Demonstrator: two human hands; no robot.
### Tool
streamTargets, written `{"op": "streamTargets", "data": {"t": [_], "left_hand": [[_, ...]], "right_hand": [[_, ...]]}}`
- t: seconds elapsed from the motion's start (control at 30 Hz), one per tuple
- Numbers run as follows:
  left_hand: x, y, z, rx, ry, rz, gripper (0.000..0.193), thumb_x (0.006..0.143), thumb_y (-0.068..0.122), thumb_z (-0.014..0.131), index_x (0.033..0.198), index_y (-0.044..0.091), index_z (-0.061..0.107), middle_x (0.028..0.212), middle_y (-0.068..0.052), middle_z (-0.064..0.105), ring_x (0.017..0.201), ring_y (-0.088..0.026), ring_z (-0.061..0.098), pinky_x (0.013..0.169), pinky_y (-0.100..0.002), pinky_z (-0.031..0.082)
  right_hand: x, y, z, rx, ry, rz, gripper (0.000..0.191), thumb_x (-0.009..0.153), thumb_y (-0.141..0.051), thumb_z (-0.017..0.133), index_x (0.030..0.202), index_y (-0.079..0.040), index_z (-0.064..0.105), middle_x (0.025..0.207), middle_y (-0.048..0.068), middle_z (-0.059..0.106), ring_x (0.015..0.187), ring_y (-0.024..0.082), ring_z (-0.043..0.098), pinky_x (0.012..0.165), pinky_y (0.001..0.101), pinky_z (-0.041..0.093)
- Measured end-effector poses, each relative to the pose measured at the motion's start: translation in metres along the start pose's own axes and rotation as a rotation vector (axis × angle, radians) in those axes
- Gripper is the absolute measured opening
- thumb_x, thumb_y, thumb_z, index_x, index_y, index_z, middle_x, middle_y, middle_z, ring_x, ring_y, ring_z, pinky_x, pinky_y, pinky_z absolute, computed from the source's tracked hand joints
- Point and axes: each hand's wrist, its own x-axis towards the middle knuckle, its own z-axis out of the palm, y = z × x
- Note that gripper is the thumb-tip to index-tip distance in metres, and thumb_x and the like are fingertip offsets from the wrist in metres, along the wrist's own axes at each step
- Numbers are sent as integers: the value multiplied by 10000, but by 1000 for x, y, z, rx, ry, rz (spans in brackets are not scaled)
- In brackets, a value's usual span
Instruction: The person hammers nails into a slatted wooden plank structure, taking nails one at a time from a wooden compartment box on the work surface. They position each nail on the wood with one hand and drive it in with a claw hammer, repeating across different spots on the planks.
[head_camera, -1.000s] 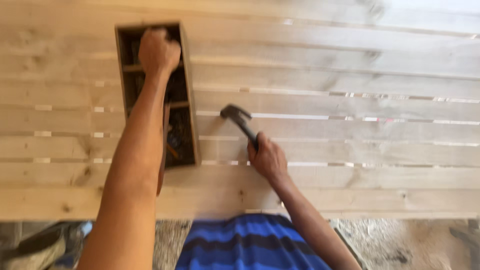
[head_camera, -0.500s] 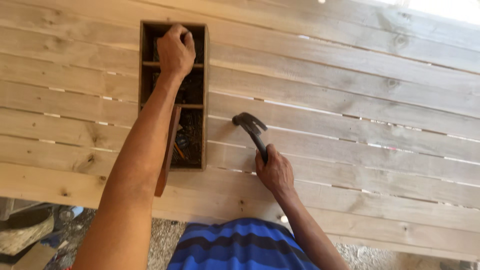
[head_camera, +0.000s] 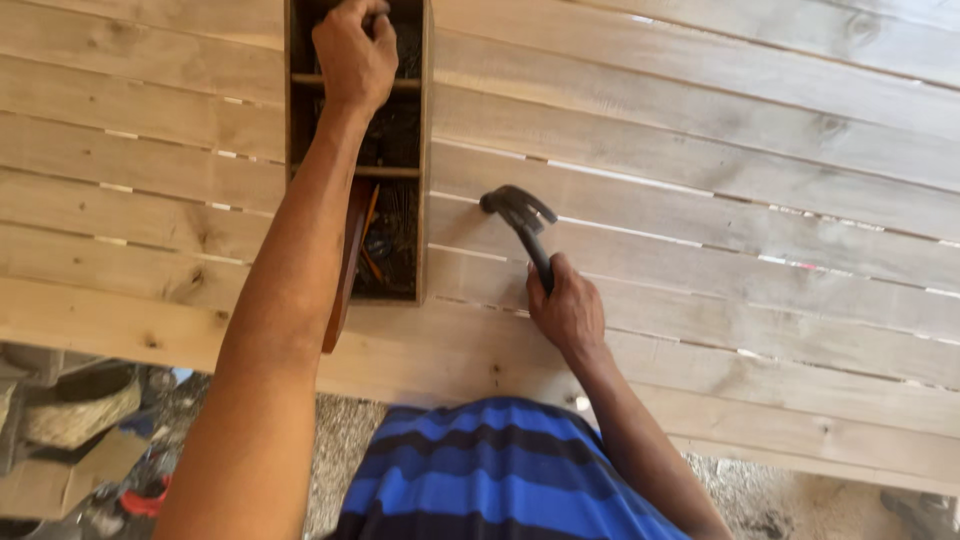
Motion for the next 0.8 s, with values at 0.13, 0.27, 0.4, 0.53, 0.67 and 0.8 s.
{"op": "streamTargets", "data": {"t": [0.13, 0.27, 0.4, 0.53, 0.67, 0.8], "left_hand": [[3, -7, -1, 29, -23, -73, 137, 881, 15, 766, 1016, -9, 761, 927, -171, 781, 853, -258, 772, 761, -361, 609], [-6, 5, -11, -158, -52, -281, 116, 951, 97, 745, 1044, 30, 760, 891, -106, 793, 794, -172, 788, 702, -335, 614], [4, 33, 4, -100, 232, 36, 92, 1019, 140, 767, 1012, 50, 748, 917, -132, 684, 758, -187, 680, 619, -322, 600], [27, 71, 64, -479, 52, 52, 72, 1074, 94, 647, 1040, 70, 707, 860, -56, 701, 637, -107, 658, 513, -253, 571], [69, 84, 135, -625, -79, -223, 68, 1001, 22, 633, 1038, 16, 689, 842, -54, 716, 663, -110, 681, 580, -263, 570], [114, 64, 200, -724, -138, -338, 99, 969, -34, 602, 1019, 13, 674, 917, -83, 753, 778, -131, 706, 663, -266, 595]], "right_hand": [[1, -1, 1, 18, 49, -14, 332, 946, -341, 650, 834, -54, 526, 629, 247, 616, 622, 489, 616, 577, 572, 462], [1, -1, -2, 65, -15, 12, 361, 974, -356, 656, 844, -45, 526, 653, 243, 619, 651, 485, 615, 582, 551, 463], [16, -8, -9, 70, -73, 121, 383, 910, -389, 711, 792, -50, 575, 597, 225, 611, 592, 443, 626, 561, 523, 470], [40, -22, -22, 158, -74, 246, 390, 895, -415, 708, 804, -52, 598, 568, 193, 607, 526, 391, 617, 549, 496, 470], [101, -28, -35, 142, 87, 259, 407, 895, -430, 719, 807, -46, 616, 571, 190, 602, 528, 370, 609, 548, 485, 468], [171, -21, -49, 119, 148, 291, 390, 910, -422, 703, 851, -45, 623, 581, 170, 620, 530, 340, 619, 543, 480, 473]]}}
